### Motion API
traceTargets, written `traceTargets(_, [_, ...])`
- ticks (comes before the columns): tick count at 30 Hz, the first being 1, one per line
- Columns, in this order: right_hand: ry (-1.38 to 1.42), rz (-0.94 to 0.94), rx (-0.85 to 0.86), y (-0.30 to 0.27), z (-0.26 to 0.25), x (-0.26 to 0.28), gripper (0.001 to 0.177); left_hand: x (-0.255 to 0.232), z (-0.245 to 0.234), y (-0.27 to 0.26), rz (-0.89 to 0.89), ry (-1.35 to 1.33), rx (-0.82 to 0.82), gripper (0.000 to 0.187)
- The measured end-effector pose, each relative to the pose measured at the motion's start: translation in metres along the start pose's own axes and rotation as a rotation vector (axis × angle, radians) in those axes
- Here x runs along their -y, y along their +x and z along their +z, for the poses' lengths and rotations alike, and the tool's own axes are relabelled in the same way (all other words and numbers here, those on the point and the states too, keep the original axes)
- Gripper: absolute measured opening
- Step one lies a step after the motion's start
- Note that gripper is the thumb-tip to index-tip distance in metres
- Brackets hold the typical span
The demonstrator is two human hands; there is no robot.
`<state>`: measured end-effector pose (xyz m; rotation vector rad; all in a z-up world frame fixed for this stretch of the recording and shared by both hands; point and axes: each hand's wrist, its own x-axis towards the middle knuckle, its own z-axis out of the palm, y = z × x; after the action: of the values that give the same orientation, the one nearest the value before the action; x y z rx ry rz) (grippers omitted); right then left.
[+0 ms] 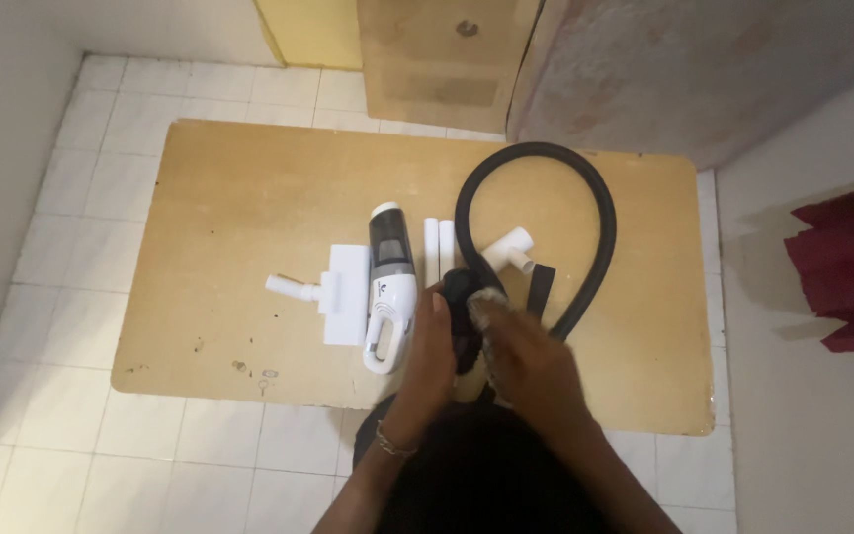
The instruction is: The person wipes multiple disassembled vacuum cleaner parts with a checkered cloth on a wooden table. They clean the main body, a flexible hose, and several white plastic attachments one by one, turning them over to wipe different sides.
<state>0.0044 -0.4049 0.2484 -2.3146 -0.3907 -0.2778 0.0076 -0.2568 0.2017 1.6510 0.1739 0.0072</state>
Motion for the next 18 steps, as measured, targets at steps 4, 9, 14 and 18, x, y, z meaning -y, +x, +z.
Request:
traceTargets(4, [-0.032, 0.201, -0.035, -0.002, -0.005, -0.008, 0.039, 0.002, 0.001, -0.001, -0.137, 0.081, 0.002, 0.054])
traceTargets(9, [-0.001, -0.194, -0.024, 0.01, -0.009, -0.023, 0.034, 0.004, 0.004, 0.001, -0.061, -0.053, 0.055, 0.05])
traceTargets(14, [-0.131, 0.189, -0.168, 0.026, -0.023, -0.035, 0.013, 0.004, 0.001, 0.008, -0.106, 0.006, 0.019, 0.05])
traceTargets(18, [-0.025, -0.08, -0.134, 0.011, -0.014, -0.015, 0.019, 0.002, 0.011, 0.007, -0.233, -0.114, 0.112, 0.052])
